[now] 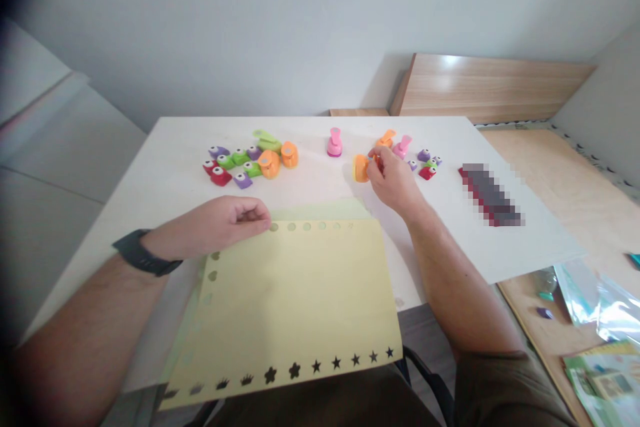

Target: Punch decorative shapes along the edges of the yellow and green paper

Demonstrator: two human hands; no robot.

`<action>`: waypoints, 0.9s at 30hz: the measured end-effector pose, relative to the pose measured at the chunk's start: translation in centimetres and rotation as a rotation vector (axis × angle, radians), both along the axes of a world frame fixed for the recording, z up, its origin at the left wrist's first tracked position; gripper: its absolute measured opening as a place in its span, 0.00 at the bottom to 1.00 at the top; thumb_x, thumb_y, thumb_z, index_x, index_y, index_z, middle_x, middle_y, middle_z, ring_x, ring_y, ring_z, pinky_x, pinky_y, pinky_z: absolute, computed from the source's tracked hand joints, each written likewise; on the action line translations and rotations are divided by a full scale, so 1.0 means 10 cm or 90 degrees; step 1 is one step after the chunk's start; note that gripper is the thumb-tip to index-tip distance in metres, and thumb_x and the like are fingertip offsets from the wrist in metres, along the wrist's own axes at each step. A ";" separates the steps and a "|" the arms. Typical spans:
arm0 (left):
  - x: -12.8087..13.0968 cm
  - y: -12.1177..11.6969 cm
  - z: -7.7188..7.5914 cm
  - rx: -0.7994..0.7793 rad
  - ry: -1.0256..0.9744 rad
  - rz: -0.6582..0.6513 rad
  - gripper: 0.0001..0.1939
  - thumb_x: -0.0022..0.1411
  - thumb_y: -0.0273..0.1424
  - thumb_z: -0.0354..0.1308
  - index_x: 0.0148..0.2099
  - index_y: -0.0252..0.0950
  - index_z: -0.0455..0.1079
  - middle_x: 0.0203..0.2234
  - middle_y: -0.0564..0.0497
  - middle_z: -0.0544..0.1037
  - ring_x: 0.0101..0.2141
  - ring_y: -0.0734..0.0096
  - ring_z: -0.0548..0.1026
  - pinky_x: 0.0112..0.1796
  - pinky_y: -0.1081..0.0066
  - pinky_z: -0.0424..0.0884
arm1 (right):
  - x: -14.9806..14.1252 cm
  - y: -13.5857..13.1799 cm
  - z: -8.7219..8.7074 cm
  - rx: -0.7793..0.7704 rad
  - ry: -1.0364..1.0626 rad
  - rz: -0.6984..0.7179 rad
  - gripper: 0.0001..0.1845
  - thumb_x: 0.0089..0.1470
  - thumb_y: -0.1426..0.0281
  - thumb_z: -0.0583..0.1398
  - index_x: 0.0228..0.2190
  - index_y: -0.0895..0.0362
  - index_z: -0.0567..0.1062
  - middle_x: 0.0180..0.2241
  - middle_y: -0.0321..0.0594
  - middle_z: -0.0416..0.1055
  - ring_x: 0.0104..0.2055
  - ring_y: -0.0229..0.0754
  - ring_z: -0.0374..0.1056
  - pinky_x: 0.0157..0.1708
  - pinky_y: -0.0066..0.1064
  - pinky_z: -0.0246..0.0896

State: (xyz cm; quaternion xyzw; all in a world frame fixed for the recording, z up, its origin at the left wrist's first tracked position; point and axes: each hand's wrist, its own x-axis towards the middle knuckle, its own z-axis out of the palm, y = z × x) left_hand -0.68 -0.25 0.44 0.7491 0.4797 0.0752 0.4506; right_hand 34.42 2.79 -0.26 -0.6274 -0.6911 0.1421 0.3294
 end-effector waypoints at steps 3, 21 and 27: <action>0.00 0.00 0.01 0.002 -0.005 0.001 0.17 0.62 0.48 0.57 0.38 0.39 0.73 0.28 0.53 0.79 0.28 0.69 0.74 0.28 0.72 0.67 | 0.01 0.03 -0.03 -0.049 0.111 -0.016 0.14 0.62 0.62 0.51 0.41 0.54 0.73 0.25 0.35 0.64 0.25 0.39 0.59 0.24 0.31 0.52; 0.01 0.00 0.02 0.003 0.010 -0.004 0.18 0.63 0.48 0.56 0.38 0.38 0.72 0.28 0.52 0.78 0.28 0.70 0.73 0.28 0.73 0.65 | 0.01 0.04 0.01 -0.182 0.541 0.098 0.12 0.55 0.58 0.62 0.33 0.53 0.75 0.25 0.36 0.64 0.22 0.35 0.58 0.15 0.26 0.51; 0.01 0.00 0.03 -0.002 0.013 -0.006 0.18 0.64 0.48 0.55 0.39 0.38 0.72 0.28 0.53 0.78 0.28 0.70 0.73 0.28 0.73 0.65 | 0.02 0.06 0.02 -0.121 0.514 0.071 0.10 0.56 0.61 0.59 0.34 0.55 0.74 0.25 0.35 0.65 0.21 0.34 0.57 0.15 0.25 0.50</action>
